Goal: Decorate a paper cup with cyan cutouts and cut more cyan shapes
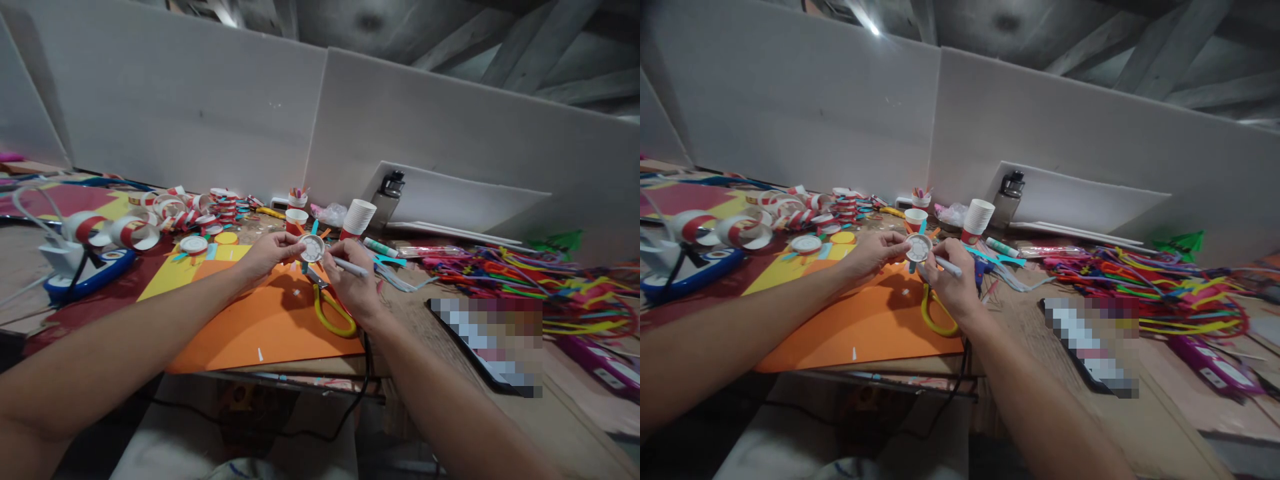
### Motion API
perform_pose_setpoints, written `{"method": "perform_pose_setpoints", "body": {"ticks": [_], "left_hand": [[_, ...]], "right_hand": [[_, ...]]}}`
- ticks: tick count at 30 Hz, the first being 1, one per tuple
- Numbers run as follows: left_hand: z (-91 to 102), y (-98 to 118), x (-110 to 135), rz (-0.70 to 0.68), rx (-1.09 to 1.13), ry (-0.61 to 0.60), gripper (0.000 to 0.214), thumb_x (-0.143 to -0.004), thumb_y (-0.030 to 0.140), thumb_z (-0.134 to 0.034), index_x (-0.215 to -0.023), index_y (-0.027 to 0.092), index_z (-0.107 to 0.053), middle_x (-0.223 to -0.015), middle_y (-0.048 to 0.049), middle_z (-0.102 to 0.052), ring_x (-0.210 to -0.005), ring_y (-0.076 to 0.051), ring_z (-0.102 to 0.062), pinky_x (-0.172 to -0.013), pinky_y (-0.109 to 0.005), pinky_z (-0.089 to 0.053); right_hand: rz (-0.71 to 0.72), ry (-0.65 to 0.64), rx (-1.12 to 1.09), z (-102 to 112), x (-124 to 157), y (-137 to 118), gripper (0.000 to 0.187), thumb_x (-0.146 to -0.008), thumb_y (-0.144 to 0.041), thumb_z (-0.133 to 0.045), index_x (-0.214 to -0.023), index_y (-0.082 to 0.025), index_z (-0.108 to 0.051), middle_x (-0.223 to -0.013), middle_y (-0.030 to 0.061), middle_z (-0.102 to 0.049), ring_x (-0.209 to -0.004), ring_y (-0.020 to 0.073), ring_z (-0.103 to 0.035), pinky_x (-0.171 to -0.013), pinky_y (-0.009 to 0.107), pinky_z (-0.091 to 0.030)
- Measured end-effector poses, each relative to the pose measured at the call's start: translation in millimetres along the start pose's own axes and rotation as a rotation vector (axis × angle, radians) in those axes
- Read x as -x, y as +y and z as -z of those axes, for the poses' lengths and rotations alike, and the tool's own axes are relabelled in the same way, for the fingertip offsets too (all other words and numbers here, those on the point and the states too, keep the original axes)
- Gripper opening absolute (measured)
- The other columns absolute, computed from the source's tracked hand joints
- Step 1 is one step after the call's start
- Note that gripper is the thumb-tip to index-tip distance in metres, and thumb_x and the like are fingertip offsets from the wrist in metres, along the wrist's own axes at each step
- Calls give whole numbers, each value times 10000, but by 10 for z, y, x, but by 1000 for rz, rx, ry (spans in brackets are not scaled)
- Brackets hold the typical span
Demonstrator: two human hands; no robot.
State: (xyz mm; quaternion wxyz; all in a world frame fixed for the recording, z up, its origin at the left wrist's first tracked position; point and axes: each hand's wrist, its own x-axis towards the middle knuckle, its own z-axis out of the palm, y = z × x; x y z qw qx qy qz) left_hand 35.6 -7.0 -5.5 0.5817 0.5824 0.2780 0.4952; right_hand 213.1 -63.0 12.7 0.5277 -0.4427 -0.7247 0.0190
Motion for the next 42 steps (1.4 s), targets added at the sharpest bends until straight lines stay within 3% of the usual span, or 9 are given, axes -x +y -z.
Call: {"method": "perform_pose_setpoints", "body": {"ticks": [42], "left_hand": [[-7,17,3,8,-28,13,340,-643,419,-783,-774,131,-657,-653,1,-588,-547,-71,-419,-547,-244,-296]], "right_hand": [[-21,-18,-17,3,5,-26,113,-831,-249,-590,-739,-187,-566,-710,12,-583,-638,140,-534,-604,281,-421]]}}
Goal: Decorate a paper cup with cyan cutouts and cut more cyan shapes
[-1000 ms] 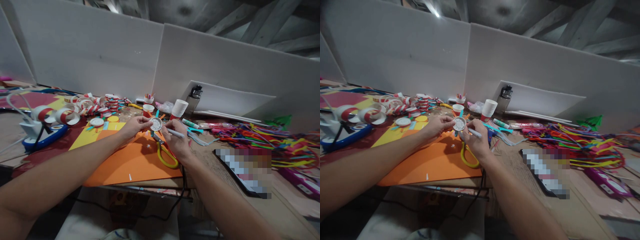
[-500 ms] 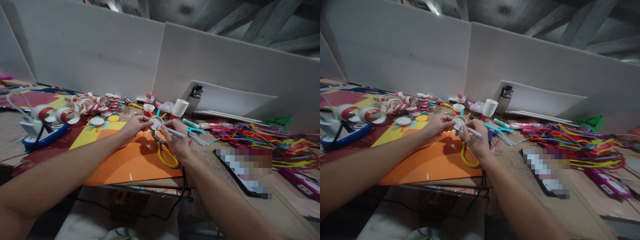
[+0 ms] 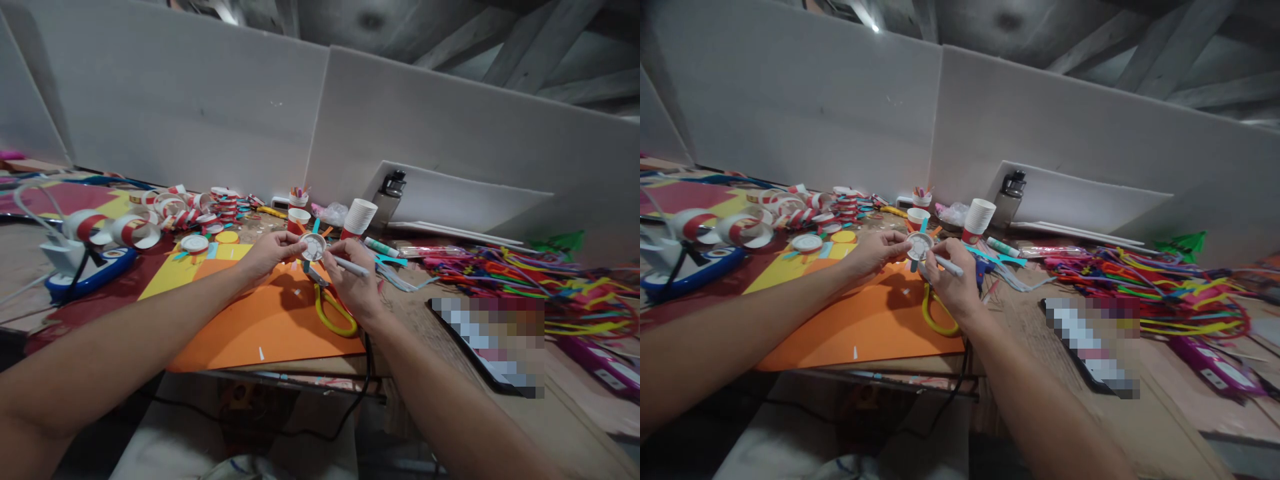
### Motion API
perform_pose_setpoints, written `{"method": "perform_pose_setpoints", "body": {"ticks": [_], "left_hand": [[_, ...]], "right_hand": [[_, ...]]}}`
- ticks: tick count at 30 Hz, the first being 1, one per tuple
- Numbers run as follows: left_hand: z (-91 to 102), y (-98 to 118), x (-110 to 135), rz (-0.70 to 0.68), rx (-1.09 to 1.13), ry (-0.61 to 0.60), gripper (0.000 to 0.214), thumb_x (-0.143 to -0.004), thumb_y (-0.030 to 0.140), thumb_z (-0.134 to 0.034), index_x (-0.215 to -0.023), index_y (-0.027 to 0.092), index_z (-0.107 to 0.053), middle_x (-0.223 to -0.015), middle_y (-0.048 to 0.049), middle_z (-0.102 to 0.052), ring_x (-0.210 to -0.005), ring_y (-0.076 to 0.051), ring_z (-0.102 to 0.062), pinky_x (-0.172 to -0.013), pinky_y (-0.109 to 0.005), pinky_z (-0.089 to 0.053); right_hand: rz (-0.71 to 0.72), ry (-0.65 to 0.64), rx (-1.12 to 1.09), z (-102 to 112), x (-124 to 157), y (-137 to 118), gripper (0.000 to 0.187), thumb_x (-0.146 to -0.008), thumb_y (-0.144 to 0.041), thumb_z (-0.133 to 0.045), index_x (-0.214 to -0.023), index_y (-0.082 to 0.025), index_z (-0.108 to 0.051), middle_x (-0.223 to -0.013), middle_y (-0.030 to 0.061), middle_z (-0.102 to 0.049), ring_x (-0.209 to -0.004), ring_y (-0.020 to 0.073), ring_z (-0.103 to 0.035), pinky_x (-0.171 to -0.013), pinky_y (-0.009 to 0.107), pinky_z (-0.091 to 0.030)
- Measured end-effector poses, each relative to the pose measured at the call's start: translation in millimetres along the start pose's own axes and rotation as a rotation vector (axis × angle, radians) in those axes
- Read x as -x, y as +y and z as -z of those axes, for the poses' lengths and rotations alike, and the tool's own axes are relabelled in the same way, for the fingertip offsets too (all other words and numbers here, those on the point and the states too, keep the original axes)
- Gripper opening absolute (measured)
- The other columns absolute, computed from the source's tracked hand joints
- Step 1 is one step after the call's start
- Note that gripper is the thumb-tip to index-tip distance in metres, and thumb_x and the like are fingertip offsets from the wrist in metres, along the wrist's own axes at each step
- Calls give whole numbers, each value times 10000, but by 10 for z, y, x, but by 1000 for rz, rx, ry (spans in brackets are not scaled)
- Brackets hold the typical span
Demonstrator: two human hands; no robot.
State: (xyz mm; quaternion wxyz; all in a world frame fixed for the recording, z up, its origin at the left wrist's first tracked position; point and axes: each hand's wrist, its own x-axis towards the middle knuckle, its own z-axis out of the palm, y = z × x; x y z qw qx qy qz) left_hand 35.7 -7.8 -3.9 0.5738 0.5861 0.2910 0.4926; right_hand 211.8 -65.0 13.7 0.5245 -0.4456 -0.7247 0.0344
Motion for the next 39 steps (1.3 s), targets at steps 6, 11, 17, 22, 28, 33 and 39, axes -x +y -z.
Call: {"method": "perform_pose_setpoints", "body": {"ticks": [6,11,17,22,28,33,39], "left_hand": [[8,-10,-3,-12,-1,-9,319,-671,396,-773,-794,124,-658,-646,8,-581,-556,-67,-422,-544,-233,-283],[10,-14,-3,-14,19,-11,319,-668,393,-776,-785,122,-658,-646,6,-586,-551,-66,-424,-541,-232,-288],[12,-27,-20,11,53,2,335,-653,392,-789,-806,120,-669,-699,-19,-629,-592,-82,-508,-575,-226,-350],[52,-48,-51,78,115,-13,350,-669,420,-779,-842,132,-681,-795,-47,-656,-707,-125,-597,-664,-253,-426],[96,52,-50,145,90,-147,367,-676,444,-766,-853,126,-715,-825,-79,-679,-723,-155,-618,-676,-276,-445],[135,136,-27,178,-43,-268,357,-693,420,-759,-913,139,-736,-877,-94,-702,-774,-173,-628,-703,-282,-444],[145,110,-19,166,-110,-349,334,-707,393,-756,-912,130,-731,-859,-91,-698,-755,-162,-618,-704,-276,-445]], "right_hand": [[4,-11,-9,4,12,-26,122,-820,-246,-591,-718,-191,-556,-698,4,-581,-639,136,-530,-607,272,-413],[-19,-19,-3,7,24,-50,130,-810,-248,-590,-700,-194,-546,-683,-1,-584,-633,136,-526,-591,265,-401],[-38,26,-76,15,4,-38,141,-841,-303,-595,-757,-193,-568,-711,-2,-602,-648,135,-552,-615,271,-424],[-130,148,-280,19,-36,49,237,-911,-440,-503,-948,-223,-589,-808,11,-631,-736,149,-591,-696,293,-467],[-287,80,-381,4,-47,113,340,-821,-477,-622,-1046,-225,-586,-872,23,-644,-789,161,-586,-724,301,-467],[-366,89,-494,3,-76,71,398,-746,-441,-703,-1066,-244,-573,-906,7,-628,-838,149,-581,-758,289,-464],[-579,-296,-727,-7,-15,54,329,-690,-383,-755,-948,-216,-640,-831,-10,-645,-745,144,-601,-694,286,-471]]}}
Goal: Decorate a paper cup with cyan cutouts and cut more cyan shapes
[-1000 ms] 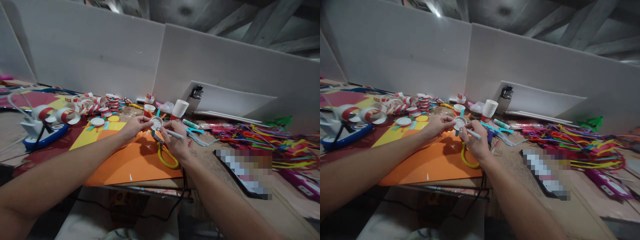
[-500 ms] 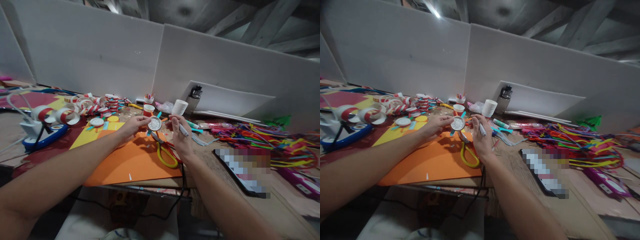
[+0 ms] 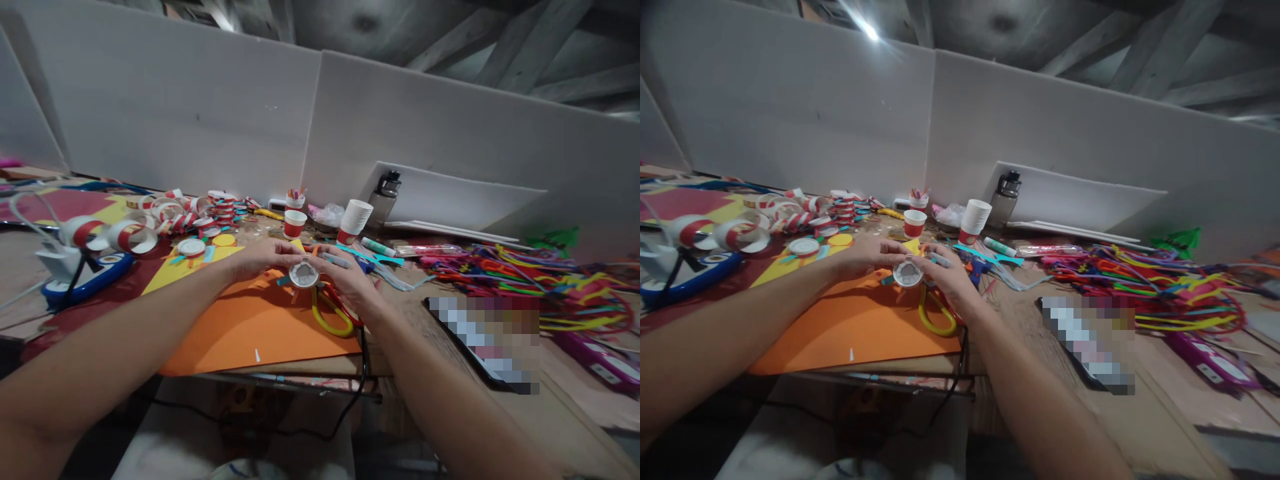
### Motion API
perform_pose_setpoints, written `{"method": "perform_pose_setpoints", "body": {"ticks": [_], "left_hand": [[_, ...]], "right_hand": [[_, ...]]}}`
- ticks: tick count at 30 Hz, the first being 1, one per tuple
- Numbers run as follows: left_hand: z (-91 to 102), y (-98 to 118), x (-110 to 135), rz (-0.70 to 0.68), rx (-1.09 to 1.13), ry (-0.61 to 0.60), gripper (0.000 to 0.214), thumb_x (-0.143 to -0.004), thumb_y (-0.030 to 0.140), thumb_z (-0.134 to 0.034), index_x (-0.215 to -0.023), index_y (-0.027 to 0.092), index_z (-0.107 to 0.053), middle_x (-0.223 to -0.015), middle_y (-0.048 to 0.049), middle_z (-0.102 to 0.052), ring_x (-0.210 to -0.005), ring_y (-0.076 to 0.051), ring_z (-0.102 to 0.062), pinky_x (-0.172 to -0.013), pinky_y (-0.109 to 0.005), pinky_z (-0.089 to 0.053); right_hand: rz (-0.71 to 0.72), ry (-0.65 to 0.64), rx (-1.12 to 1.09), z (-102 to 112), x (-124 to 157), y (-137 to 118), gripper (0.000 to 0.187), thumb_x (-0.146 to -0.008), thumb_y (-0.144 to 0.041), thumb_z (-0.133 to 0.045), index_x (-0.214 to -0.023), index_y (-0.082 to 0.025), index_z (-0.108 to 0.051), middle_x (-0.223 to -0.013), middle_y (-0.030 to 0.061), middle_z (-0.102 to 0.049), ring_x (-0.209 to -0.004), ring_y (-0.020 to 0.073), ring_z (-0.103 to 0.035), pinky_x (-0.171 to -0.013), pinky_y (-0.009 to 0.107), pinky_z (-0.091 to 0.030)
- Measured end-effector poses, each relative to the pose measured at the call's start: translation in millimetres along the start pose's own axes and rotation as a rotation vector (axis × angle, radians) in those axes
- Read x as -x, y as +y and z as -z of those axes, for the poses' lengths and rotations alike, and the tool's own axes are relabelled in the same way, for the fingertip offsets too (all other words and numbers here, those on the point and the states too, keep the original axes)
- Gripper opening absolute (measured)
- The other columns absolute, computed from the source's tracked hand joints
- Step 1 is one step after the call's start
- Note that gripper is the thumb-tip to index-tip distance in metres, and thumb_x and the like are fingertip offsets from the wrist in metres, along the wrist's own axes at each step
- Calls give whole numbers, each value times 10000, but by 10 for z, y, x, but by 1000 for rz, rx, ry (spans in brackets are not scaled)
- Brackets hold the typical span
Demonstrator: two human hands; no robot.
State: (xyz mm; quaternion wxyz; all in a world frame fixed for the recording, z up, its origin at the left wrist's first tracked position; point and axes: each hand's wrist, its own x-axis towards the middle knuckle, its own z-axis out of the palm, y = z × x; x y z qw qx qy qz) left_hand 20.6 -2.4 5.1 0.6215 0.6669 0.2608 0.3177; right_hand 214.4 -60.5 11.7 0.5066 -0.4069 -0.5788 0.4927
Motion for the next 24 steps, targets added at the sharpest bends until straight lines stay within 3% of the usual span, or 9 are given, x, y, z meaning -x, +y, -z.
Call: {"method": "perform_pose_setpoints", "body": {"ticks": [3,7,11,16,20,24], "left_hand": [[-6,-53,-37,-4,94,73,409,-695,451,-756,-945,131,-704,-859,-86,-691,-746,-156,-623,-689,-263,-456],[-11,-101,-63,31,312,181,520,-733,596,-651,-984,141,-660,-888,-105,-687,-770,-178,-643,-664,-276,-491],[-124,-78,-30,84,399,207,470,-747,552,-667,-978,144,-658,-950,-113,-687,-796,-167,-643,-658,-259,-494],[-298,-72,-16,2,336,217,367,-651,315,-816,-951,147,-689,-965,-79,-684,-805,-134,-630,-700,-238,-475],[-321,-110,-40,-63,379,284,299,-646,284,-817,-862,116,-696,-876,-73,-682,-768,-124,-619,-670,-224,-457],[-315,-119,-38,-71,422,288,276,-689,281,-783,-888,114,-692,-888,-76,-688,-752,-117,-623,-672,-226,-455]], "right_hand": [[-5,-34,-122,0,3,37,326,-680,-325,-762,-956,-206,-637,-848,1,-651,-757,154,-614,-700,297,-483],[38,194,-209,9,-43,36,349,-618,-273,-787,-913,-205,-615,-749,-36,-611,-656,111,-574,-603,243,-461],[97,319,-277,-3,-68,11,401,-573,-243,-806,-897,-215,-572,-709,-61,-592,-615,86,-542,-561,211,-437],[93,311,-416,-87,-58,57,432,-564,-235,-814,-871,-225,-511,-780,-47,-634,-701,105,-604,-643,242,-494],[33,279,-415,-160,-46,130,444,-579,-289,-816,-892,-231,-507,-812,-38,-646,-669,118,-617,-612,270,-507],[-2,259,-423,-177,-39,150,463,-578,-311,-829,-903,-236,-509,-829,-39,-653,-641,115,-619,-590,269,-505]]}}
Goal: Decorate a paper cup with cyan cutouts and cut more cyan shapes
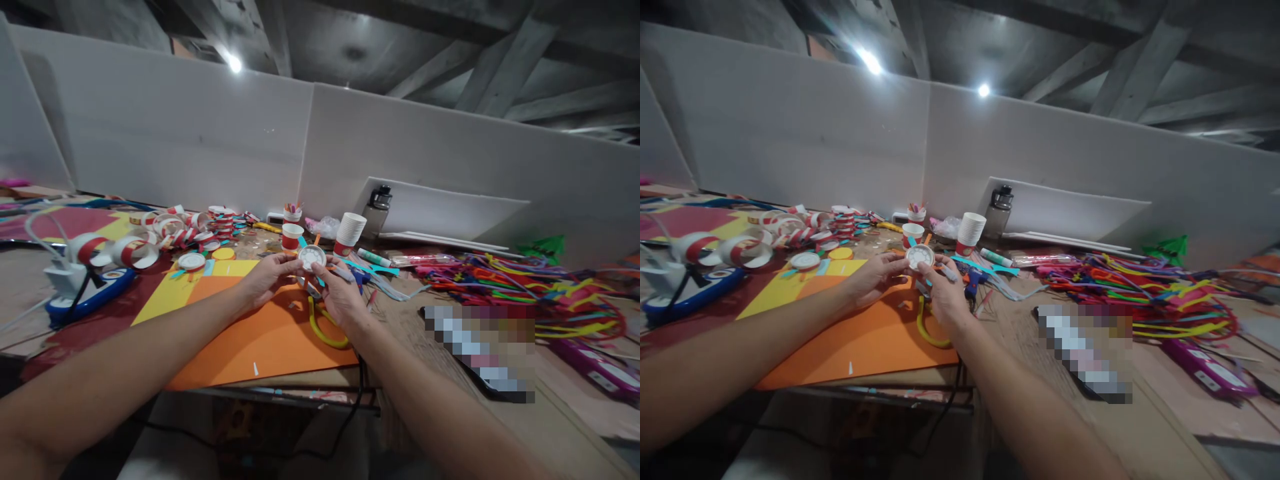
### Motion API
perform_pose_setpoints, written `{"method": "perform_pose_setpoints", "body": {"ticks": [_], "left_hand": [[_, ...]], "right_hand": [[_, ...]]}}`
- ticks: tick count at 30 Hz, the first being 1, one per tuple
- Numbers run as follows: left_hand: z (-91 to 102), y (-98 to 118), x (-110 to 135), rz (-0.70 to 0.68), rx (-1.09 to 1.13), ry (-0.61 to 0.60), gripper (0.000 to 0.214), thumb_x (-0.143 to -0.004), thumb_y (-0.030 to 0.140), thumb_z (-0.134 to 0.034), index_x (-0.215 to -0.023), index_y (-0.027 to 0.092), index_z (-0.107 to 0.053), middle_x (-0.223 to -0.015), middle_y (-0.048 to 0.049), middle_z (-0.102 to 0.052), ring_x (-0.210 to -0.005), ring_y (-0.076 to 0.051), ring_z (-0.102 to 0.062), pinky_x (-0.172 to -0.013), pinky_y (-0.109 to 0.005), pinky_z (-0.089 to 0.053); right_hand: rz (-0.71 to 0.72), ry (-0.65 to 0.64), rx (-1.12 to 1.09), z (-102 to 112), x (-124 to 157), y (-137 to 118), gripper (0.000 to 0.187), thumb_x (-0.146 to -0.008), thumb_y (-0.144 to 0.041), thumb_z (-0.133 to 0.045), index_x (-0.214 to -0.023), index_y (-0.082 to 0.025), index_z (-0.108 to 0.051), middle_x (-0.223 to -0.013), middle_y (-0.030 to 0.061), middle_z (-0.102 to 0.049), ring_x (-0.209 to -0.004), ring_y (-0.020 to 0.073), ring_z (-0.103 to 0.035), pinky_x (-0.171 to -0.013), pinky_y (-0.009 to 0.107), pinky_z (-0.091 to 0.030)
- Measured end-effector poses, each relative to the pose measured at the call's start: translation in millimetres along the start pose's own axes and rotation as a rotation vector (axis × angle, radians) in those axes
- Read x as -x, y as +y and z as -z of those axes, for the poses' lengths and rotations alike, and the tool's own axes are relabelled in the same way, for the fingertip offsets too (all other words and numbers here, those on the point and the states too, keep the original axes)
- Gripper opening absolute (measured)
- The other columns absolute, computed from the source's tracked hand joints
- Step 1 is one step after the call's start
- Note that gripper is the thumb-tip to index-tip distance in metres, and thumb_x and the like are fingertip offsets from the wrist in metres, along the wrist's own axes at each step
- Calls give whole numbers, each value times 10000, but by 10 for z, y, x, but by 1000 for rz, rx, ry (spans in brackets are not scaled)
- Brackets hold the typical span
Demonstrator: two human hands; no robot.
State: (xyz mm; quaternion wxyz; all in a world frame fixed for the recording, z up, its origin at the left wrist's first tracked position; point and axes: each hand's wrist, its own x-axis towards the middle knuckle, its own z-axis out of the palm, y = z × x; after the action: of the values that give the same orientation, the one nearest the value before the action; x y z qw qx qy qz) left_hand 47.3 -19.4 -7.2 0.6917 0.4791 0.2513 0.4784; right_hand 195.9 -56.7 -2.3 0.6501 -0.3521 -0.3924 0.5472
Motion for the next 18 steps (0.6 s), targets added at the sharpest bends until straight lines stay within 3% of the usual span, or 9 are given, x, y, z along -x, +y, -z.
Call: {"method": "perform_pose_setpoints", "body": {"ticks": [8,18], "left_hand": [[49,6,-7,-2,-21,-30,214,-710,289,-752,-813,118,-677,-721,-12,-619,-615,-69,-538,-595,-196,-405],[29,10,-3,-36,7,-97,285,-698,316,-772,-874,107,-692,-789,-40,-633,-627,-71,-528,-631,-214,-410]], "right_hand": [[9,-13,33,54,-39,-77,412,-607,-353,-827,-883,-208,-557,-832,-22,-655,-704,110,-616,-601,235,-503],[72,-6,62,50,-55,-54,407,-617,-324,-816,-906,-215,-551,-814,-29,-660,-732,122,-632,-692,266,-504]]}}
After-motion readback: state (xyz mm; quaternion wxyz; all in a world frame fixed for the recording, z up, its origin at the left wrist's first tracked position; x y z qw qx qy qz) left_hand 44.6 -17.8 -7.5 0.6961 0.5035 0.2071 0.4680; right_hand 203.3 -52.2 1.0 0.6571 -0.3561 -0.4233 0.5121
